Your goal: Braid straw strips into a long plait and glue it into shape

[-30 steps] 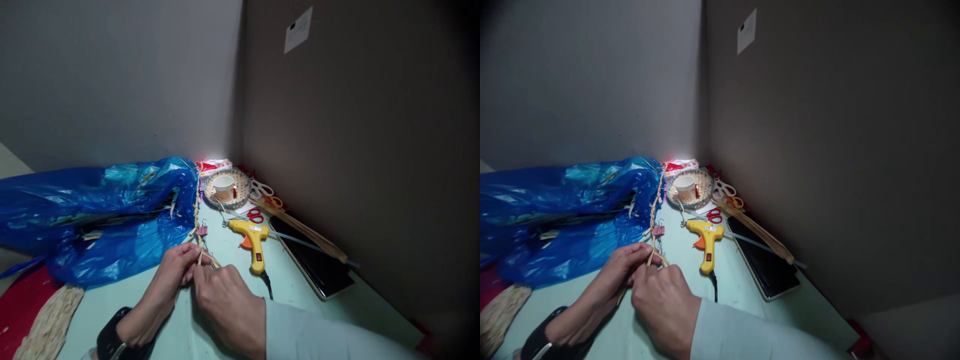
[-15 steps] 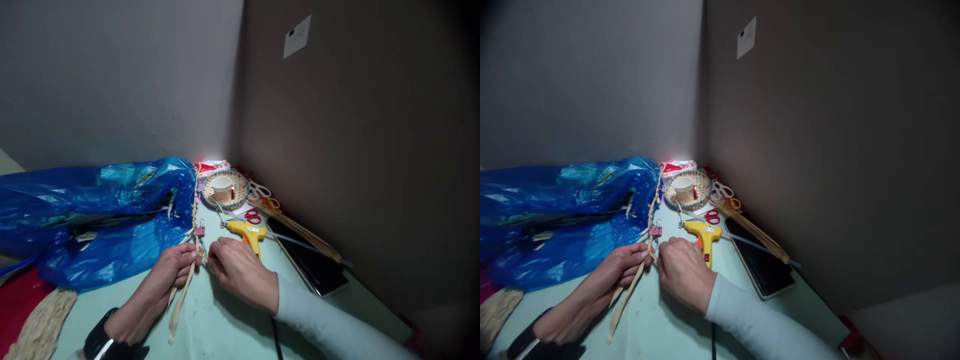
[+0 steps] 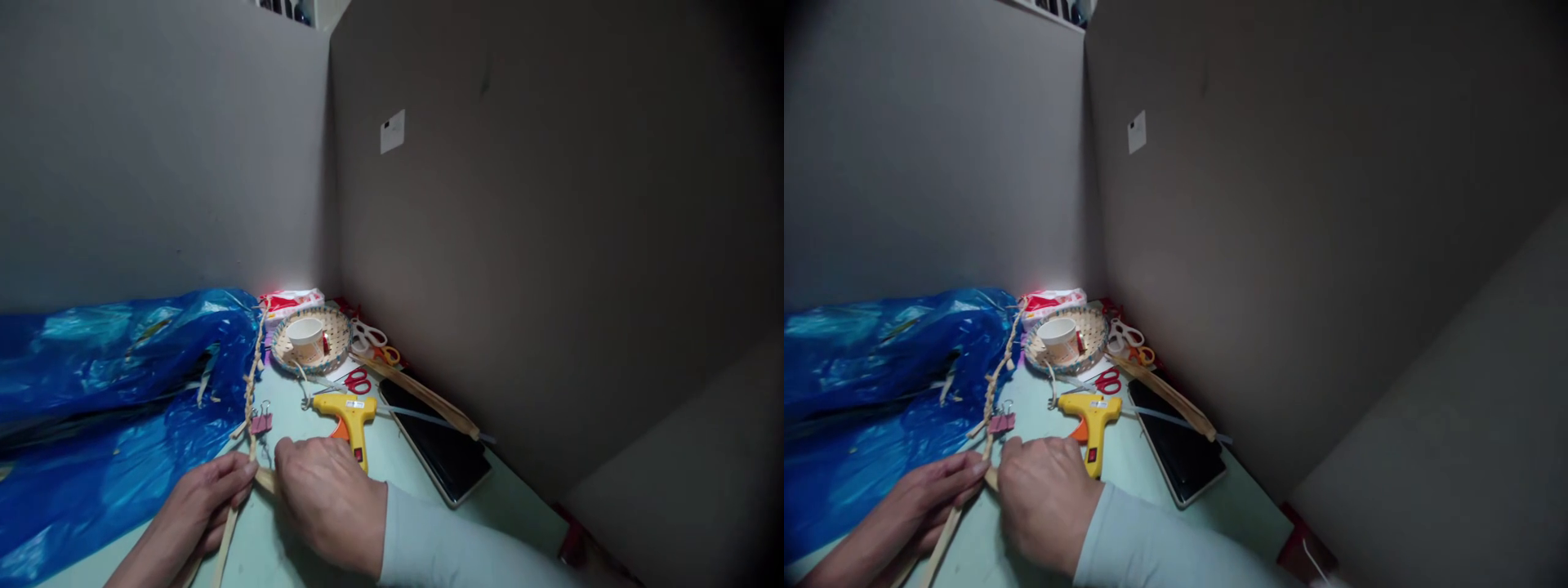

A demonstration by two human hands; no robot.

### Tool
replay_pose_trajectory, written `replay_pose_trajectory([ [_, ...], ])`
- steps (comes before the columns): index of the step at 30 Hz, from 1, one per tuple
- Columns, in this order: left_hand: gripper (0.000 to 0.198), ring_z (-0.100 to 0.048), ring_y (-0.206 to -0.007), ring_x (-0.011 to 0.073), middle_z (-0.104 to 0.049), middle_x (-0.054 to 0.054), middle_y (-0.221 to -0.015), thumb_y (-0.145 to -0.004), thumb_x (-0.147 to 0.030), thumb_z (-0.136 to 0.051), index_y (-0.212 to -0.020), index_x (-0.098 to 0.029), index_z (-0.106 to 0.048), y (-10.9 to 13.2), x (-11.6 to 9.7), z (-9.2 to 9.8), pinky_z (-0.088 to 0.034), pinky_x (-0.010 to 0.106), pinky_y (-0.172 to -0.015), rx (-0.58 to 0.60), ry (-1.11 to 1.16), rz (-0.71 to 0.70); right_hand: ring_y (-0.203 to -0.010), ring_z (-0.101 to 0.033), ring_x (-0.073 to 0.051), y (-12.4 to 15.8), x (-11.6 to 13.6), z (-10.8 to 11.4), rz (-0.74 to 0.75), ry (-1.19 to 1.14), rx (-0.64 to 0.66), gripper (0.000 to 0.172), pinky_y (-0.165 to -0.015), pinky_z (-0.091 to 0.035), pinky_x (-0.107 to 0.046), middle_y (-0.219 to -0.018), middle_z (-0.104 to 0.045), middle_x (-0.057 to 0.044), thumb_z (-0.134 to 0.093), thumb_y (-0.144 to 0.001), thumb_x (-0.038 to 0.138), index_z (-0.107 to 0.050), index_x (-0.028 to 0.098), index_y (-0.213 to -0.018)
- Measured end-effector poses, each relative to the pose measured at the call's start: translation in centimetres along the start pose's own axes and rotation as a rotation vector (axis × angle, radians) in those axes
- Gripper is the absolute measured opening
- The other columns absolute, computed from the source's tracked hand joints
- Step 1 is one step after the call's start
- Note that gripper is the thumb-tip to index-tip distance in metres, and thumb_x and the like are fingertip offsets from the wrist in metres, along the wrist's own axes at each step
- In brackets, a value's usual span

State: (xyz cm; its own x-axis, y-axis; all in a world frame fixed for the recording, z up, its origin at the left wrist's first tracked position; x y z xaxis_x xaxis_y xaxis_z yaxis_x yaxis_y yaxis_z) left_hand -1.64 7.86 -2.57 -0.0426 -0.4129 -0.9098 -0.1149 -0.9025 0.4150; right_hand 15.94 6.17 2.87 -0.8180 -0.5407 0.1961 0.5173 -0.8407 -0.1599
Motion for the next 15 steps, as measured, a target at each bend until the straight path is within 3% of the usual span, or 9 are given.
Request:
replay_pose_trajectory([
  [3, 0.050, -0.011, -0.040, 0.0010, -0.027, -0.012, -0.048, -0.061, -0.059, -0.076, -0.059, -0.018, -0.048, -0.6, 0.8, 0.3, -0.007, 0.016, -0.040, -0.023, -0.004, 0.008, -0.078, -0.068, -0.023, -0.6, -3.4, 2.5, -0.172, 0.059, -0.057, 0.017, -0.061, -0.046, -0.029, -0.089, -0.070, -0.005, -0.057, -0.085, 0.018, -0.056, 0.019, -0.102],
  [6, 0.052, -0.015, -0.041, 0.0025, -0.026, -0.012, -0.051, -0.061, -0.064, -0.074, -0.063, -0.019, -0.049, -1.0, 1.2, 0.4, -0.008, 0.017, -0.041, -0.031, -0.022, 0.007, -0.094, -0.066, -0.027, -0.6, -8.2, 4.8, -0.419, 0.141, -0.115, 0.018, -0.072, -0.050, -0.035, -0.104, -0.067, -0.016, -0.051, -0.092, 0.013, -0.057, 0.012, -0.109],
  [9, 0.051, -0.014, -0.042, 0.0037, -0.025, -0.012, -0.053, -0.064, -0.065, -0.072, -0.064, -0.020, -0.048, -0.8, 1.2, 0.3, -0.008, 0.018, -0.042, -0.023, -0.058, -0.009, -0.092, -0.065, -0.021, -0.1, -11.8, 5.2, -0.525, 0.138, -0.059, 0.020, -0.080, -0.053, -0.038, -0.105, -0.066, -0.009, -0.056, -0.095, 0.028, -0.062, 0.013, -0.109],
  [12, 0.048, -0.014, -0.044, 0.0050, -0.024, -0.012, -0.055, -0.069, -0.063, -0.070, -0.066, -0.019, -0.049, -0.4, 0.9, 0.3, -0.009, 0.019, -0.043, -0.015, -0.082, -0.031, -0.093, -0.064, -0.019, 0.5, -13.2, 4.8, -0.546, 0.084, -0.034, 0.026, -0.080, -0.054, -0.038, -0.109, -0.064, -0.007, -0.059, -0.094, 0.034, -0.061, 0.015, -0.112],
  [15, 0.043, -0.021, -0.043, 0.0058, -0.030, -0.010, -0.054, -0.072, -0.059, -0.069, -0.068, -0.019, -0.052, 0.1, 0.5, 0.0, -0.013, 0.019, -0.042, -0.018, -0.070, -0.029, -0.085, -0.063, -0.018, 0.7, -12.7, 5.4, -0.503, -0.012, -0.082, 0.014, -0.076, -0.049, -0.033, -0.095, -0.066, -0.009, -0.053, -0.094, 0.021, -0.064, 0.012, -0.095],
])
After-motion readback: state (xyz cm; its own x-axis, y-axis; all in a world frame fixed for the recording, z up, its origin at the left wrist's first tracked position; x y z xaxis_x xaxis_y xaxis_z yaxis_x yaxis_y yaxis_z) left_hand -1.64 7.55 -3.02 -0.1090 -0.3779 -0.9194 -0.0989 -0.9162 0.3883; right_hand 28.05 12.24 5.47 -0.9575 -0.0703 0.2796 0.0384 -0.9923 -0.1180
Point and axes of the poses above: each hand's wrist, its own y-axis away from the middle knuckle, its own z-axis out of the back of the hand, x = y × z, the point moved 1 cm from there along -y, towards the middle knuckle
